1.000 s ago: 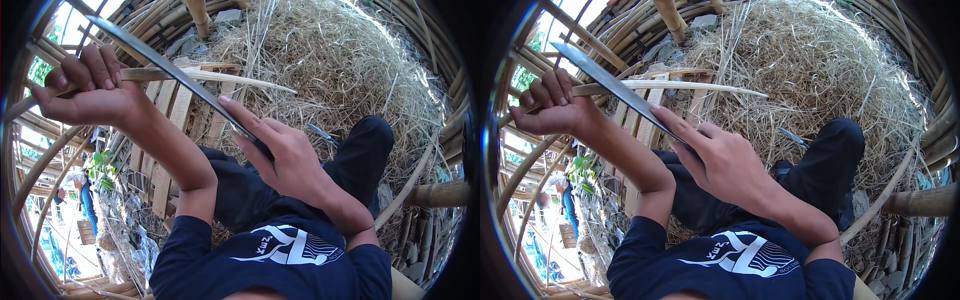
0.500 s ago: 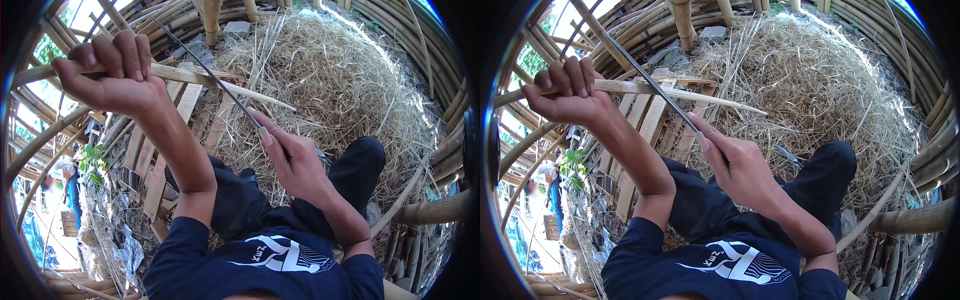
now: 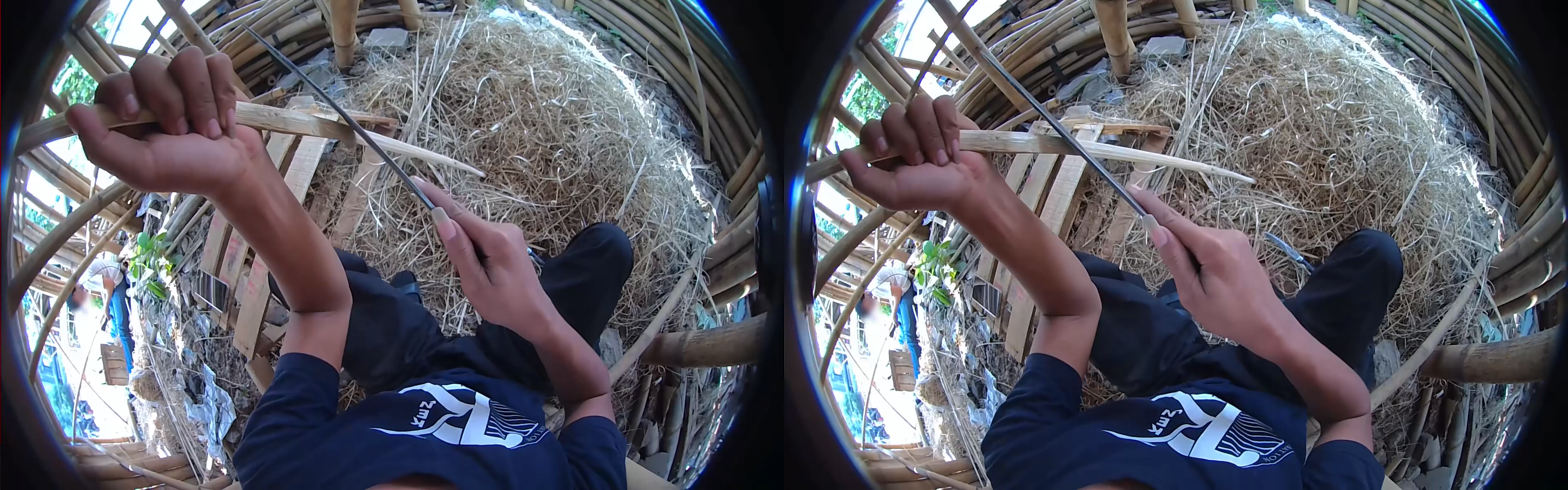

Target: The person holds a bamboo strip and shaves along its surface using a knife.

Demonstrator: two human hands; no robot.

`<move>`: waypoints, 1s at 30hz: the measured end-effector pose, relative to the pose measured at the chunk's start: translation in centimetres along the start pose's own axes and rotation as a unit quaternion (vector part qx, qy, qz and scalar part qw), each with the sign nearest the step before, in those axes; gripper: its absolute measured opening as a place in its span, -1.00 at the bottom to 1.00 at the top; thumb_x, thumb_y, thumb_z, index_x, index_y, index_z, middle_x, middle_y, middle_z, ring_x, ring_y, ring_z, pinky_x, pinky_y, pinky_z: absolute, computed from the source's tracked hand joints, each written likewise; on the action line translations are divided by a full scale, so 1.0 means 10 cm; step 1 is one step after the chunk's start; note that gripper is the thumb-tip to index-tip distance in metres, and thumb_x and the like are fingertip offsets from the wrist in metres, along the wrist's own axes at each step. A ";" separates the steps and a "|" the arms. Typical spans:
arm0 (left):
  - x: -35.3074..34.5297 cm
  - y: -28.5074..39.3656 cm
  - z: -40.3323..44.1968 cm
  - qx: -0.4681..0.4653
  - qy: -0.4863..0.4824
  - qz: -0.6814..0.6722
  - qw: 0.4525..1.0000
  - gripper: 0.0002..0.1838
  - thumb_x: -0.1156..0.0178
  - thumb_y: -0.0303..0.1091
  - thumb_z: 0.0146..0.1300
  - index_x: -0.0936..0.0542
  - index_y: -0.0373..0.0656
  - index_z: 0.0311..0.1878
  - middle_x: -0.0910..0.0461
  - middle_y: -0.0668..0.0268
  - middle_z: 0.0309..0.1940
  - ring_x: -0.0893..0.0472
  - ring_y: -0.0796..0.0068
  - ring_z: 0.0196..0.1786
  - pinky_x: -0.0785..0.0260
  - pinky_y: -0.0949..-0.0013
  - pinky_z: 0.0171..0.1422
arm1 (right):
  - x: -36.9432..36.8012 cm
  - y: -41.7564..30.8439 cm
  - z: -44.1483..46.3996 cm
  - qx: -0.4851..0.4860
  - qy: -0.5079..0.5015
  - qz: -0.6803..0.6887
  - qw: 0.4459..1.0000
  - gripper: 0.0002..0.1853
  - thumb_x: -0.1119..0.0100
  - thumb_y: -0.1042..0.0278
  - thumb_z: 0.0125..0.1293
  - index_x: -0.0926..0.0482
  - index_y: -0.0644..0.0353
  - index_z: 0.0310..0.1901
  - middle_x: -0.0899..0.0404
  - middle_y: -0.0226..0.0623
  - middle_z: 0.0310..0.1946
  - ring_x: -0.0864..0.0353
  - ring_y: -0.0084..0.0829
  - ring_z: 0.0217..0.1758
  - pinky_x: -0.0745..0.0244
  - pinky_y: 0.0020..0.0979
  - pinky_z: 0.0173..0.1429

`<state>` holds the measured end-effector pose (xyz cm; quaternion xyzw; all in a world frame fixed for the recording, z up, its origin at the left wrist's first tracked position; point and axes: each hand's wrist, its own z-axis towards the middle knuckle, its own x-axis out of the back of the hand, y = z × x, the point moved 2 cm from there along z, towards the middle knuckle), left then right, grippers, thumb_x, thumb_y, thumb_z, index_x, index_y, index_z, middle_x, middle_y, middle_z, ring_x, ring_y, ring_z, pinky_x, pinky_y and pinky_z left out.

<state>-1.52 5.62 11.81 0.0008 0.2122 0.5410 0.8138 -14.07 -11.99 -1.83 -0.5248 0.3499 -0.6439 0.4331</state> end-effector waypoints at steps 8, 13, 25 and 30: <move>0.16 0.01 -0.02 -0.006 -0.020 -0.009 1.000 -0.50 0.21 0.08 0.37 -0.22 0.08 -0.68 0.00 0.55 -0.89 0.07 0.78 -0.86 0.17 0.62 -0.81 | -0.03 0.55 -0.06 -0.104 0.023 -0.008 0.994 -0.62 0.10 0.31 0.43 -0.37 0.10 0.25 -0.16 -0.28 -0.78 -0.13 -0.68 -0.69 -0.19 -0.47 -0.58; 0.15 0.01 0.02 -0.007 -0.041 -0.033 0.999 -0.51 0.21 0.02 0.35 -0.17 0.09 -0.72 0.00 0.52 -0.89 0.06 0.77 -0.86 0.15 0.61 -0.82 | 0.01 -0.04 0.02 -0.025 -0.033 0.025 0.999 -0.61 0.10 0.32 0.42 -0.37 0.10 0.25 -0.18 -0.23 -0.78 -0.17 -0.54 -0.73 -0.22 -0.42 -0.55; 0.13 0.03 -0.05 -0.014 0.007 -0.004 1.000 -0.52 0.18 0.02 0.33 -0.19 0.09 -0.72 0.00 0.55 -0.89 0.05 0.78 -0.86 0.13 0.63 -0.80 | -0.02 -0.01 -0.04 -0.040 -0.043 -0.029 0.998 -0.60 0.10 0.30 0.42 -0.35 0.05 0.27 -0.24 -0.14 -0.77 -0.25 -0.36 -0.75 -0.30 -0.36 -0.51; 0.36 0.01 0.02 -0.001 -0.111 -0.037 0.993 -0.46 0.28 0.14 0.40 -0.44 0.07 -0.58 -0.02 0.53 -0.88 0.04 0.74 -0.87 0.13 0.57 -0.85 | -0.20 0.26 -0.05 0.075 0.050 -0.041 0.995 -0.61 0.09 0.32 0.41 -0.37 0.06 0.25 -0.27 -0.11 -0.77 -0.28 -0.20 -0.75 -0.30 -0.29 -0.53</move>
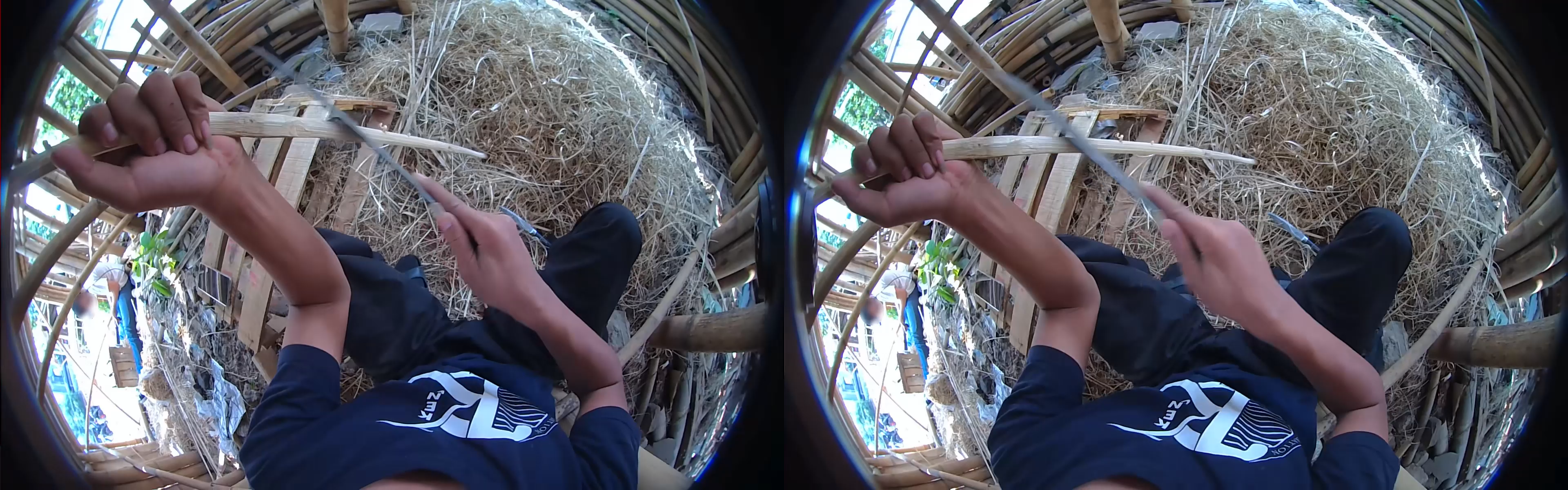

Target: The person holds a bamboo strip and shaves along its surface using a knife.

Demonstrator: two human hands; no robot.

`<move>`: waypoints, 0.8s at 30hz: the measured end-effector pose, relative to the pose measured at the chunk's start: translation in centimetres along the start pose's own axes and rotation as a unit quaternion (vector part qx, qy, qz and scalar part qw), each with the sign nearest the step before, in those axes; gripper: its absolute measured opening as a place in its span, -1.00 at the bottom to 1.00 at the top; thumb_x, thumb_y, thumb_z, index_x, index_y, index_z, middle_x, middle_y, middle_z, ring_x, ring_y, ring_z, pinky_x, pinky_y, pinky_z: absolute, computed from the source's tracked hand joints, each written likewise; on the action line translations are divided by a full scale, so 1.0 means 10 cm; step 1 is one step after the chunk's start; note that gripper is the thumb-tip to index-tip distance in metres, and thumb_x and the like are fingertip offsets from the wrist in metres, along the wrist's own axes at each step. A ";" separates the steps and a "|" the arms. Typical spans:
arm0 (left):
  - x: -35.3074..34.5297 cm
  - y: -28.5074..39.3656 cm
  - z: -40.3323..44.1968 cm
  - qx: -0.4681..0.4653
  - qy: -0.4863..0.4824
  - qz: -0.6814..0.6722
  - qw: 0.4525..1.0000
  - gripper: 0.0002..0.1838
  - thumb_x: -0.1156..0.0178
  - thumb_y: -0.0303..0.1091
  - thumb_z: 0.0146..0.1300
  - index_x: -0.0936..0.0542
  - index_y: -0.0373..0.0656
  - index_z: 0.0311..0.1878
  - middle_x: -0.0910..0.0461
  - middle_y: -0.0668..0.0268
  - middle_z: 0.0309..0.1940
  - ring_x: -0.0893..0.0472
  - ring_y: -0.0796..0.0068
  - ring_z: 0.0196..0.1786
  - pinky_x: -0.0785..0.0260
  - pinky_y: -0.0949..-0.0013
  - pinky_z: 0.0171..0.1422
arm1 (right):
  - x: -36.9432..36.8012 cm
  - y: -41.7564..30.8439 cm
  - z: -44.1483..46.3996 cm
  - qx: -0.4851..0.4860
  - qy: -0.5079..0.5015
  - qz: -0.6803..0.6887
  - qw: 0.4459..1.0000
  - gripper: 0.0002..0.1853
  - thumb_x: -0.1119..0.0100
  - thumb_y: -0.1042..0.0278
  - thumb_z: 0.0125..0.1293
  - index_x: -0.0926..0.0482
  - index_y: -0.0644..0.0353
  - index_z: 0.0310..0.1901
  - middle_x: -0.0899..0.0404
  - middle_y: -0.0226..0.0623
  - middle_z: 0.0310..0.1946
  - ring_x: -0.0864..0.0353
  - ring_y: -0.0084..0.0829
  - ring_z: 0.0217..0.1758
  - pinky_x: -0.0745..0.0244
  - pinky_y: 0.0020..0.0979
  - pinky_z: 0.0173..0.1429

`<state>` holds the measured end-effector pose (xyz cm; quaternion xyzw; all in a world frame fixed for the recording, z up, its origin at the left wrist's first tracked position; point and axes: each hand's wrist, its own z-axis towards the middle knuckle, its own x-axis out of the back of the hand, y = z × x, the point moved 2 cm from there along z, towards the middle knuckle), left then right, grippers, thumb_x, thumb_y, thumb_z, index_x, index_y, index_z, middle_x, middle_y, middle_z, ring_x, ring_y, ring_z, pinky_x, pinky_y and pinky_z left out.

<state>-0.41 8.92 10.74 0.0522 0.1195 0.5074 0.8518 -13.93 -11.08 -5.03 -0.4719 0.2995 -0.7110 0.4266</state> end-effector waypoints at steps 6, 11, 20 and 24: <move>-0.22 0.03 -0.04 -0.014 0.117 0.061 0.991 -0.53 0.16 0.00 0.31 -0.19 0.09 -0.72 0.01 0.54 -0.89 0.07 0.75 -0.85 0.18 0.60 -0.80 | 0.09 0.08 -0.03 -0.125 -0.051 0.001 0.991 -0.60 0.09 0.31 0.42 -0.35 0.06 0.26 -0.26 -0.12 -0.78 -0.24 -0.31 -0.78 -0.25 -0.31 -0.56; -0.15 0.03 0.01 0.005 0.105 0.077 0.992 -0.53 0.15 -0.02 0.29 -0.11 0.10 -0.75 0.02 0.53 -0.90 0.06 0.76 -0.86 0.16 0.61 -0.81 | 0.04 -0.11 0.05 -0.012 -0.031 0.034 0.999 -0.59 0.03 0.34 0.38 -0.36 0.05 0.25 -0.41 0.01 -0.64 -0.43 -0.02 -0.63 -0.34 -0.20 -0.45; -0.05 -0.03 0.03 -0.004 0.080 0.083 0.993 -0.52 0.21 0.04 0.33 -0.19 0.07 -0.70 0.03 0.52 -0.89 0.05 0.74 -0.86 0.15 0.58 -0.81 | 0.06 0.16 0.00 -0.126 -0.046 0.002 0.991 -0.61 0.08 0.23 0.43 -0.38 0.02 0.25 -0.28 -0.13 -0.77 -0.26 -0.41 -0.77 -0.26 -0.31 -0.57; -0.12 0.00 0.02 -0.006 0.098 0.072 0.993 -0.57 0.14 -0.02 0.27 -0.15 0.08 -0.71 0.01 0.52 -0.89 0.05 0.74 -0.86 0.16 0.59 -0.80 | -0.03 0.06 0.00 -0.016 -0.003 0.037 0.999 -0.60 0.05 0.26 0.40 -0.37 0.01 0.25 -0.32 -0.07 -0.75 -0.30 -0.26 -0.77 -0.31 -0.28 -0.54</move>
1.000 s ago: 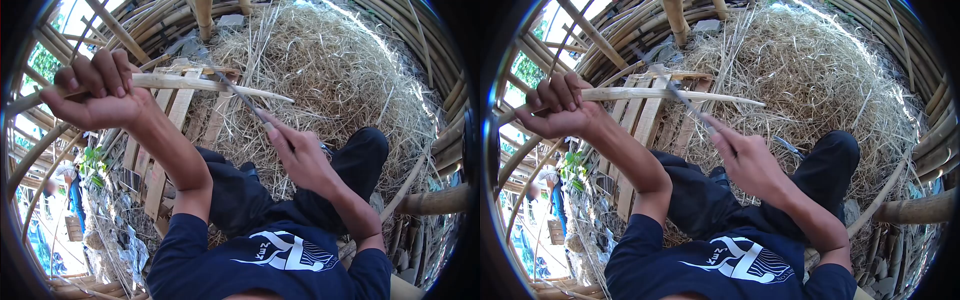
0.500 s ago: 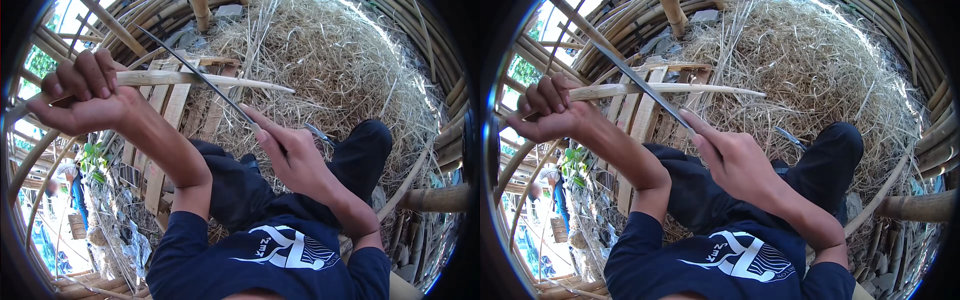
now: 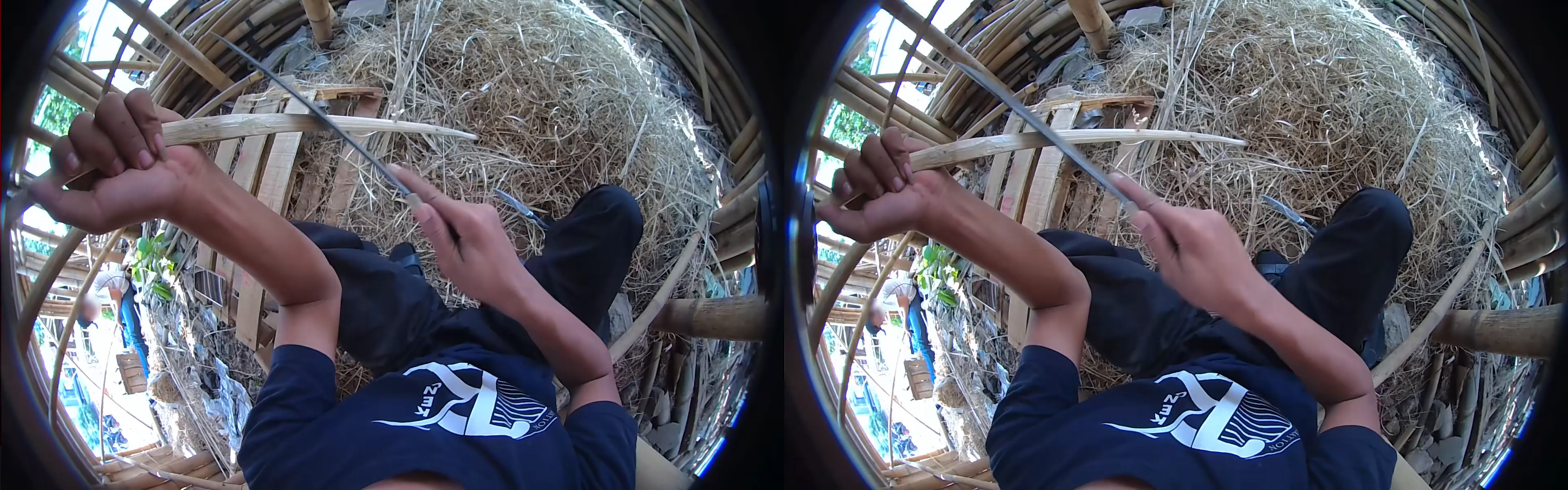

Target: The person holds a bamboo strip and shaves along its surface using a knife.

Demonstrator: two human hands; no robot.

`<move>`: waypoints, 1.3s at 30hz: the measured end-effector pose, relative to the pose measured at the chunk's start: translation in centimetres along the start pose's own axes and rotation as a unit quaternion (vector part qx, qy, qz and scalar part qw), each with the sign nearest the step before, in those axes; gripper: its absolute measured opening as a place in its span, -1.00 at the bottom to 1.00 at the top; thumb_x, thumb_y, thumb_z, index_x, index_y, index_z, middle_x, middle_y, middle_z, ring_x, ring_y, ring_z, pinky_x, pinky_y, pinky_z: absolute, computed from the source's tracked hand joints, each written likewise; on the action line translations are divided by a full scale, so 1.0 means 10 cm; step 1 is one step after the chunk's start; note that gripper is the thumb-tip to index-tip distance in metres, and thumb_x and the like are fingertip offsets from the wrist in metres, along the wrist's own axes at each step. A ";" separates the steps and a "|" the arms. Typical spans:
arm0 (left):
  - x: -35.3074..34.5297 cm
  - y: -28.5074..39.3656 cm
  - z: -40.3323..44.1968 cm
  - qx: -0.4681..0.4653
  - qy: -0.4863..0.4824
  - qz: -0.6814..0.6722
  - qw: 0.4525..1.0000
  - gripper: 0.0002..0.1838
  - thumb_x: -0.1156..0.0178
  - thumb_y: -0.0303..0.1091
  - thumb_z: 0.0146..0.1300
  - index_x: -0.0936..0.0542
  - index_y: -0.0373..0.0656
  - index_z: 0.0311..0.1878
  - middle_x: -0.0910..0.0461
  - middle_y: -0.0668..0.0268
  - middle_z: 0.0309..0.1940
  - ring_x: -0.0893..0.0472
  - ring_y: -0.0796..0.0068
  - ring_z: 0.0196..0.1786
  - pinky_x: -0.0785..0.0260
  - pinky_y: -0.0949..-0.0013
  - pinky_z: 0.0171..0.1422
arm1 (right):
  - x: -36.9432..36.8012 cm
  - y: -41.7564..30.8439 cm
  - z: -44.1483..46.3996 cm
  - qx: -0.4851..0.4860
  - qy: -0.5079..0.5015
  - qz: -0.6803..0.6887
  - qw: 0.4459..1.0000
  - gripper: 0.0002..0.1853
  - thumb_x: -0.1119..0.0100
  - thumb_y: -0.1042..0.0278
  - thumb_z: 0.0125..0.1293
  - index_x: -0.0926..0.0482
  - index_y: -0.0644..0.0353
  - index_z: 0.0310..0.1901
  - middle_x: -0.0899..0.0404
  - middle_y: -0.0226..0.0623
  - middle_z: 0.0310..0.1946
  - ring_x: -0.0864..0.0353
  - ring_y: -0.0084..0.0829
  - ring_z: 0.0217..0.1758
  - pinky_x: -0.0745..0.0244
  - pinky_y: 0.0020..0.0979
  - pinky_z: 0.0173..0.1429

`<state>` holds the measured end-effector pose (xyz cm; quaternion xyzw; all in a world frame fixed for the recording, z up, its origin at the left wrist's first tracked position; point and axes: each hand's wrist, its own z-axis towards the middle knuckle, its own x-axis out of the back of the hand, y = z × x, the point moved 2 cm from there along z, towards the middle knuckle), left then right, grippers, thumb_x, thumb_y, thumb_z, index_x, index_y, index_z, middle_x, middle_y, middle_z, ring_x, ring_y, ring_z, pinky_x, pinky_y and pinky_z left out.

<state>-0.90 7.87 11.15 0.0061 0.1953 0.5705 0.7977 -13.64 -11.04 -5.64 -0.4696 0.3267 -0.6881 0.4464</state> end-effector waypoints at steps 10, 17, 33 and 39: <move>0.16 0.02 -0.06 0.006 0.046 -0.010 0.999 -0.60 0.06 -0.03 0.25 -0.28 0.06 -0.69 -0.01 0.53 -0.89 0.04 0.73 -0.86 0.17 0.61 -0.80 | -0.04 0.18 -0.08 -0.096 -0.027 -0.058 0.993 -0.60 0.07 0.25 0.40 -0.37 0.01 0.25 -0.40 -0.04 -0.69 -0.46 -0.15 -0.68 -0.32 -0.18 -0.51; 0.19 0.04 -0.10 0.005 0.034 0.037 0.999 -0.53 0.20 0.00 0.33 -0.23 0.07 -0.70 0.00 0.54 -0.89 0.06 0.76 -0.86 0.18 0.59 -0.82 | -0.13 0.69 -0.17 -0.107 0.018 -0.112 0.988 -0.60 0.10 0.20 0.42 -0.35 -0.10 0.27 -0.45 0.01 -0.62 -0.52 -0.07 -0.56 -0.35 -0.13 -0.45; 0.28 0.00 -0.05 0.015 0.023 0.005 1.000 -0.53 0.15 0.04 0.30 -0.19 0.09 -0.71 0.01 0.53 -0.89 0.07 0.74 -0.85 0.22 0.64 -0.80 | -0.11 0.96 -0.12 -0.282 0.028 -0.027 0.959 -0.64 0.06 0.18 0.40 -0.44 -0.05 0.20 -0.47 0.00 -0.61 -0.52 -0.07 -0.55 -0.39 -0.17 -0.41; 0.29 0.01 -0.02 0.037 0.058 0.008 0.998 -0.53 0.14 0.04 0.29 -0.19 0.07 -0.71 0.01 0.52 -0.89 0.05 0.74 -0.86 0.18 0.62 -0.81 | -0.31 0.59 -0.14 -0.020 0.074 -0.060 0.995 -0.63 0.09 0.18 0.42 -0.43 0.04 0.20 -0.41 -0.05 -0.69 -0.43 -0.23 -0.66 -0.32 -0.25 -0.49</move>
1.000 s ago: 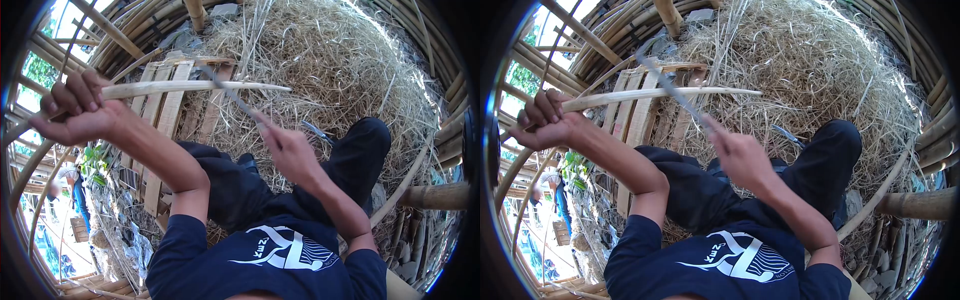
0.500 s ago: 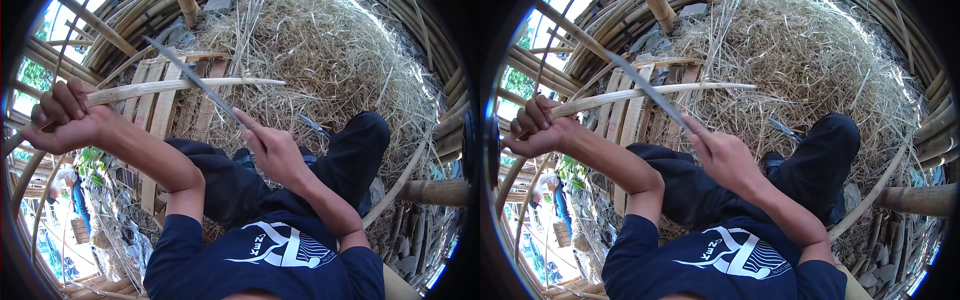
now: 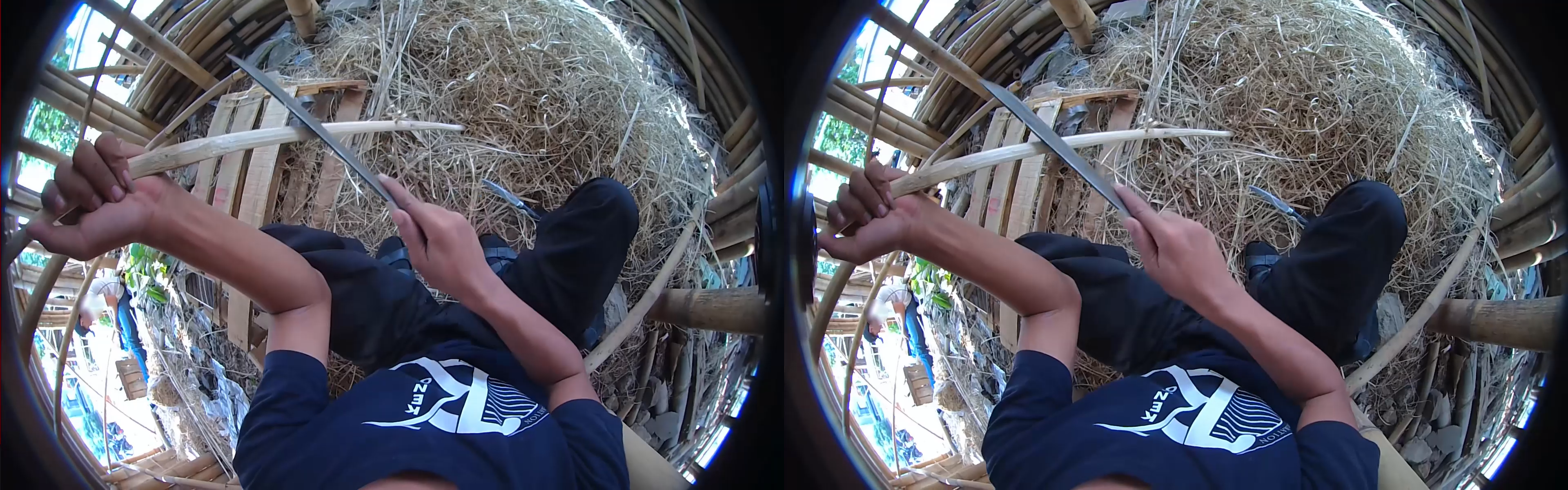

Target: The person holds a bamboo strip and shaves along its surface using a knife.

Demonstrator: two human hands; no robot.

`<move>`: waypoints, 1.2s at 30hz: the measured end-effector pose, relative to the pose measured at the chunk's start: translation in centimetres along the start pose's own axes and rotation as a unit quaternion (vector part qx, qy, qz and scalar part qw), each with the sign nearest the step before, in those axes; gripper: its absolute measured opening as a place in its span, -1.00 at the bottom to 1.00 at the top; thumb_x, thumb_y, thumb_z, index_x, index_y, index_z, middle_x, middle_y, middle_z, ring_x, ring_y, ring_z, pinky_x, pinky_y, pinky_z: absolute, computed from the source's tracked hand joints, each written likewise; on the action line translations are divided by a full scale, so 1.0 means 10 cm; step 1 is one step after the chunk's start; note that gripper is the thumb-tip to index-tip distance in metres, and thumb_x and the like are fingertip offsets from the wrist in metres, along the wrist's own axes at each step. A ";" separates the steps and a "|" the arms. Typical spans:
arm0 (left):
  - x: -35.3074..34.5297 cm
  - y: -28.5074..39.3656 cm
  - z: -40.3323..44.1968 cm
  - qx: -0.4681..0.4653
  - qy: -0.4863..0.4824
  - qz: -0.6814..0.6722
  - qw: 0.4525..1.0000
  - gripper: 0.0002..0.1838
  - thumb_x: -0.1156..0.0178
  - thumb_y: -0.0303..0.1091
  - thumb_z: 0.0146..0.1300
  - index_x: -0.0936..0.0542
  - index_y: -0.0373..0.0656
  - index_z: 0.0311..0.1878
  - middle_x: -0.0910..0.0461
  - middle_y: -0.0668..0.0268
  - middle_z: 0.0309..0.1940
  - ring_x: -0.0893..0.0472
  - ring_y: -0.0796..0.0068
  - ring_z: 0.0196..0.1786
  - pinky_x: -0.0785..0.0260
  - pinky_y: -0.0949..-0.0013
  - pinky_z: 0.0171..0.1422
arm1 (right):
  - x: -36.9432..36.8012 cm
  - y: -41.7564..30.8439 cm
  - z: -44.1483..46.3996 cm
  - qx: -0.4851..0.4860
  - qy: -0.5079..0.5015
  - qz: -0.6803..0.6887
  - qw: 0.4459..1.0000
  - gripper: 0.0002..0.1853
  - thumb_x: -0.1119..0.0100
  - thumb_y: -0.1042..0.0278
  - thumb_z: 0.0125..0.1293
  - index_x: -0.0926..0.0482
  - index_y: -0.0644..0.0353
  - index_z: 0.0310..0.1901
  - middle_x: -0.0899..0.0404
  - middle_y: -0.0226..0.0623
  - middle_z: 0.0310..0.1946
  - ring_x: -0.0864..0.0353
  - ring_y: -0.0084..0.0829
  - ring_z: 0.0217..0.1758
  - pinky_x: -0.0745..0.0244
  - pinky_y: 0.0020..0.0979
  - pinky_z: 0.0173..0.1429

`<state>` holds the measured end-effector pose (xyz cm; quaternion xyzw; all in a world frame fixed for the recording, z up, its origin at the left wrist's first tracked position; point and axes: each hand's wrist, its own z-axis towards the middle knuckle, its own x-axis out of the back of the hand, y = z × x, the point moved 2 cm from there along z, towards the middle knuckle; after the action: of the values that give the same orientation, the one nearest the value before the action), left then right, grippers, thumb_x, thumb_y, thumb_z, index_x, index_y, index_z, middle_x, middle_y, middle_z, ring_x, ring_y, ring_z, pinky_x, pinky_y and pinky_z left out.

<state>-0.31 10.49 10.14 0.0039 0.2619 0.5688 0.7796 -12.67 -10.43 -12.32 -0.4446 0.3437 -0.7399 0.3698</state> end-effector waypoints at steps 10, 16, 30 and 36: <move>0.00 -0.05 -0.01 -0.032 -0.017 0.047 0.998 -0.54 0.16 0.02 0.29 -0.16 0.08 -0.71 0.02 0.51 -0.89 0.06 0.74 -0.85 0.18 0.62 -0.79 | 0.10 0.21 0.04 -0.177 -0.035 -0.027 0.983 -0.63 0.06 0.18 0.41 -0.44 0.03 0.20 -0.34 -0.10 -0.76 -0.36 -0.34 -0.76 -0.27 -0.28 -0.54; 0.04 -0.02 -0.02 -0.012 0.014 0.033 0.999 -0.54 0.14 0.02 0.27 -0.12 0.09 -0.72 0.01 0.52 -0.89 0.06 0.75 -0.84 0.18 0.60 -0.79 | -0.08 0.23 0.00 0.008 0.013 -0.020 1.000 -0.60 0.06 0.17 0.39 -0.39 -0.02 0.23 -0.52 -0.03 -0.62 -0.55 -0.06 -0.55 -0.44 -0.13 -0.38; 0.13 -0.03 -0.01 0.001 -0.005 -0.005 1.000 -0.54 0.13 0.04 0.30 -0.20 0.08 -0.70 0.02 0.53 -0.89 0.05 0.72 -0.84 0.21 0.60 -0.78 | -0.22 0.43 -0.08 -0.063 0.023 -0.021 0.998 -0.69 0.02 0.28 0.37 -0.48 0.07 0.10 -0.54 0.06 -0.47 -0.59 -0.03 -0.41 -0.44 -0.21 -0.35; 0.14 -0.04 -0.03 -0.017 0.024 0.038 0.999 -0.51 0.17 0.08 0.33 -0.18 0.07 -0.69 0.04 0.51 -0.89 0.08 0.70 -0.85 0.20 0.60 -0.78 | -0.11 1.06 -0.22 -0.297 0.051 -0.107 0.947 -0.68 0.16 0.11 0.42 -0.45 0.15 -0.04 -0.54 0.12 -0.52 -0.56 0.11 -0.39 -0.39 0.03 -0.32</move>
<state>0.27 11.54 9.19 -0.0127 0.2709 0.6025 0.7506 -11.82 -14.30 -22.43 -0.5303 0.5167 -0.6610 0.1216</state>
